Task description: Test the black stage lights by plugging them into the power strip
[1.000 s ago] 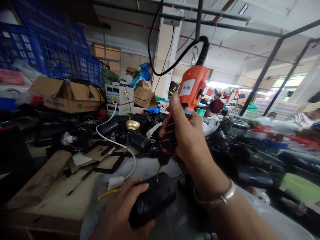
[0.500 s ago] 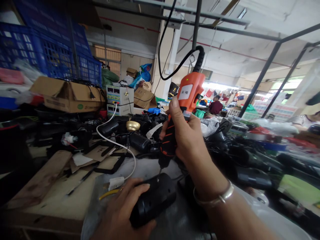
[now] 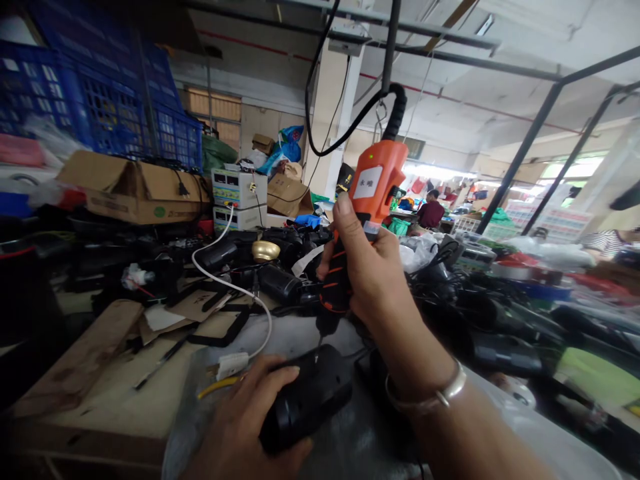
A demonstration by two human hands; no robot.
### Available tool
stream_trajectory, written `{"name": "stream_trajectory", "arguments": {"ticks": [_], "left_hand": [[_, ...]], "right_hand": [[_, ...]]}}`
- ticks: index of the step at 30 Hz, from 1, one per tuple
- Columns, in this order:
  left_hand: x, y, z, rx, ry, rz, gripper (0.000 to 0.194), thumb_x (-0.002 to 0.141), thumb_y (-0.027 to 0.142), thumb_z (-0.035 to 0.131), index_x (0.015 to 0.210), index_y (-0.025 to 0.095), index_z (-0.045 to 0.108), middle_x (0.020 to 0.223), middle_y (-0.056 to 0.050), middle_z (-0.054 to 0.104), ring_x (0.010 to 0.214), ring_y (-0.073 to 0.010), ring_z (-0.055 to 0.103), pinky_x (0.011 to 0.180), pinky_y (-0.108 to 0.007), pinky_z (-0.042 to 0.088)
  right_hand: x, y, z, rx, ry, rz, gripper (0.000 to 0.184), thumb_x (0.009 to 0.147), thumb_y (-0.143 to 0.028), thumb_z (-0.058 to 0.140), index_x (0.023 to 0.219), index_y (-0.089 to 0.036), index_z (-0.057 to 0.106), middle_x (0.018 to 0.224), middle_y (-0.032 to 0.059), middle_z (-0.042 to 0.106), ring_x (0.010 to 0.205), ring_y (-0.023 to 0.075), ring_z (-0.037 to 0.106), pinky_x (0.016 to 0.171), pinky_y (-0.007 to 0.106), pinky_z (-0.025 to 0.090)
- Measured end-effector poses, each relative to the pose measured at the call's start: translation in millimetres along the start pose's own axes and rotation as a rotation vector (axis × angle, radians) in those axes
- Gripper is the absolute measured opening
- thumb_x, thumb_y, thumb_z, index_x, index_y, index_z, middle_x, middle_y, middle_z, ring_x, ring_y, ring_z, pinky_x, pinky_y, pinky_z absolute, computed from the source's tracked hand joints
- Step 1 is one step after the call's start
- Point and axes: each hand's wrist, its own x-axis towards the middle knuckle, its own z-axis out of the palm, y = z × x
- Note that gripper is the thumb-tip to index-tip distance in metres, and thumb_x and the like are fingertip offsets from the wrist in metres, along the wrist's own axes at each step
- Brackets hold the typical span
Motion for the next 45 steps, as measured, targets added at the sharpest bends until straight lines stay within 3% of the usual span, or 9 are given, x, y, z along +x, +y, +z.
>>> {"name": "stream_trajectory", "arguments": {"ticks": [6, 10, 16, 19, 25, 30, 36, 40, 45], "left_hand": [[1, 6, 1.9, -0.021, 0.055, -0.048, 0.064, 0.054, 0.016, 0.068, 0.116, 0.029, 0.056, 0.122, -0.009, 0.057, 0.105, -0.0334, 0.06, 0.09, -0.056, 0.05], [2, 3, -2.9, 0.008, -0.044, -0.068, 0.064, 0.059, 0.022, 0.072, 0.121, 0.028, 0.055, 0.129, -0.011, 0.055, 0.112, -0.0356, 0.058, 0.093, -0.057, 0.049], [-2, -4, -15.0, 0.014, -0.18, -0.029, 0.091, 0.063, 0.07, 0.066, 0.139, 0.026, 0.041, 0.145, -0.019, 0.043, 0.131, -0.0443, 0.039, 0.098, -0.067, 0.039], [-1, -2, -19.3, -0.09, -0.119, -0.04, 0.097, 0.061, 0.072, 0.065, 0.14, 0.022, 0.04, 0.148, -0.021, 0.037, 0.133, -0.0445, 0.034, 0.098, -0.068, 0.037], [32, 12, -37.0, -0.315, 0.018, -0.159, 0.036, 0.081, 0.042, 0.055, 0.108, 0.019, 0.064, 0.139, -0.015, 0.05, 0.131, -0.0309, 0.043, 0.107, -0.057, 0.033], [60, 19, -45.6, -0.388, -0.056, -0.254, 0.02, 0.07, 0.035, 0.068, 0.086, 0.021, 0.069, 0.126, -0.011, 0.061, 0.119, -0.0312, 0.054, 0.102, -0.054, 0.038], [64, 18, -45.5, -0.445, -0.062, -0.244, 0.006, 0.074, 0.026, 0.065, 0.071, 0.021, 0.067, 0.111, -0.008, 0.071, 0.104, -0.026, 0.064, 0.094, -0.044, 0.046], [74, 13, -50.4, -0.208, -0.084, -0.204, 0.014, 0.078, 0.028, 0.059, 0.069, 0.02, 0.067, 0.106, -0.006, 0.073, 0.099, -0.0235, 0.067, 0.089, -0.035, 0.048], [92, 4, -44.8, -0.024, -0.239, -0.19, 0.029, 0.08, 0.037, 0.05, 0.085, 0.017, 0.071, 0.096, -0.011, 0.075, 0.096, -0.0304, 0.066, 0.083, -0.039, 0.049]], "right_hand": [[0, -1, -4, 0.018, 0.077, 0.025, 0.037, 0.073, -0.06, 0.061, 0.071, -0.023, 0.058, 0.048, -0.0031, 0.054, 0.037, 0.0132, 0.052, 0.031, 0.026, 0.043], [1, -1, -8, 0.039, 0.086, 0.01, 0.038, 0.071, -0.061, 0.064, 0.07, -0.024, 0.058, 0.05, -0.0019, 0.055, 0.038, 0.0137, 0.052, 0.032, 0.027, 0.044], [3, -3, -11, 0.089, 0.125, -0.005, 0.036, 0.076, -0.057, 0.063, 0.066, -0.023, 0.057, 0.049, -0.0022, 0.054, 0.038, 0.0139, 0.053, 0.034, 0.028, 0.047], [2, -4, -12, 0.108, 0.15, -0.01, 0.037, 0.073, -0.058, 0.065, 0.065, -0.023, 0.056, 0.048, -0.0021, 0.054, 0.037, 0.0144, 0.053, 0.033, 0.028, 0.046], [-2, -10, -7, 0.188, 0.172, -0.003, 0.037, 0.081, -0.057, 0.057, 0.067, -0.022, 0.057, 0.048, -0.0015, 0.054, 0.038, 0.0134, 0.053, 0.036, 0.027, 0.046], [-5, -21, 1, 0.203, 0.178, 0.005, 0.038, 0.087, -0.055, 0.048, 0.069, -0.022, 0.055, 0.047, -0.0034, 0.053, 0.038, 0.0113, 0.051, 0.037, 0.025, 0.047], [-7, -25, 4, 0.216, 0.184, 0.005, 0.039, 0.09, -0.054, 0.043, 0.071, -0.021, 0.055, 0.048, -0.0036, 0.053, 0.038, 0.0102, 0.051, 0.039, 0.025, 0.047], [-8, -27, -20, 0.041, 0.19, -0.103, 0.033, 0.082, -0.052, 0.057, 0.07, -0.021, 0.056, 0.051, -0.0027, 0.055, 0.04, 0.0124, 0.054, 0.035, 0.024, 0.045], [-15, -38, -91, -0.372, 0.252, -0.216, 0.039, 0.076, -0.059, 0.062, 0.066, -0.022, 0.057, 0.052, -0.002, 0.056, 0.038, 0.013, 0.054, 0.029, 0.024, 0.041]]}}
